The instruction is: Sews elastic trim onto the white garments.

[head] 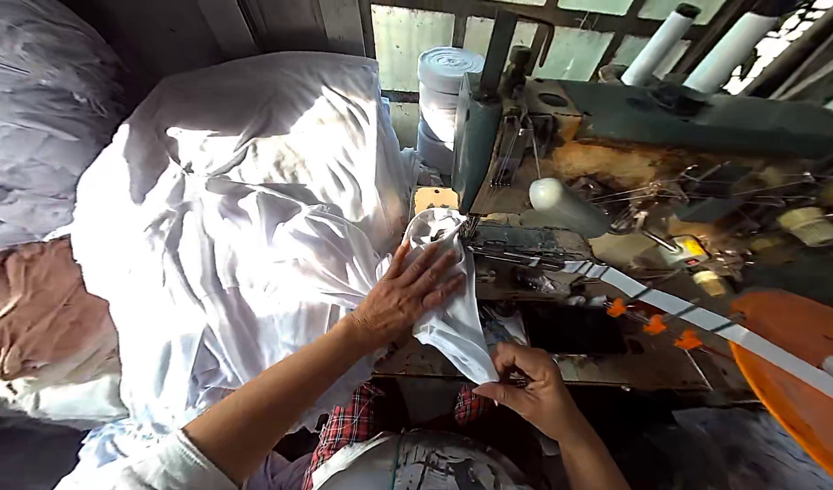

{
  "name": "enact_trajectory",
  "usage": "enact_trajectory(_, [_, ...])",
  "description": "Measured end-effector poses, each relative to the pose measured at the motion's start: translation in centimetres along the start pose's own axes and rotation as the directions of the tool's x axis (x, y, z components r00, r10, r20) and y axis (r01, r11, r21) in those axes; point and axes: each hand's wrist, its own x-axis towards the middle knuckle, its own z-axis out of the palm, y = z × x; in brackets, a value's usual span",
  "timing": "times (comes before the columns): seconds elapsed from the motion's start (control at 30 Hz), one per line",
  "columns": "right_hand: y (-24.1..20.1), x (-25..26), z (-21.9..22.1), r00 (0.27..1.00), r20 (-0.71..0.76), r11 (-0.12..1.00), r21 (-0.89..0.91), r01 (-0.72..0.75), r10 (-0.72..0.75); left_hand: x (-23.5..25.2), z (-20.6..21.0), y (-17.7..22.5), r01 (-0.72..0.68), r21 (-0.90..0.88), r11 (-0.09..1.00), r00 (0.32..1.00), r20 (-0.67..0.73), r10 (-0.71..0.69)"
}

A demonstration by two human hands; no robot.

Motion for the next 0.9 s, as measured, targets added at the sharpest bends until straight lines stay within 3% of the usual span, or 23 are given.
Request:
enact_trajectory(0.23, [0.7, 0.0, -0.6, 0.998, -0.043, 0.997, -0.062, 0.034, -0.037, 1.2, -3.0, -0.2, 0.001, 0.101, 0.995, 0.981, -0.194, 0.019])
enact_trajectory(0.47, [2.4, 2.0, 0.3, 0.977, -0.212, 0.992, -0.117, -0.039, 0.014, 4.5, -3.3, -3.1, 0.09, -0.054, 0.995, 0.994, 0.071, -0.086])
enact_trajectory(0.67, [2.9, 4.2, 0.7, 0.97, -0.24, 0.991, -0.114, -0.068, 0.039, 7.3, -2.9, -5.6, 0.158, -0.038, 0.987, 0.973, 0.175, -0.149])
enact_trajectory(0.73, [2.9, 5.0, 0.7, 0.972, -0.232, 0.992, -0.114, -0.057, 0.029, 7.8, -2.4, -6.7, 0.14, -0.05, 0.989, 0.983, 0.123, -0.133])
enact_trajectory(0.9, [3.0, 7.1, 0.7, 0.959, -0.285, 0.991, -0.127, -0.051, 0.013, 6.6, -0.9, -9.3, 0.145, -0.129, 0.981, 0.973, -0.159, -0.164])
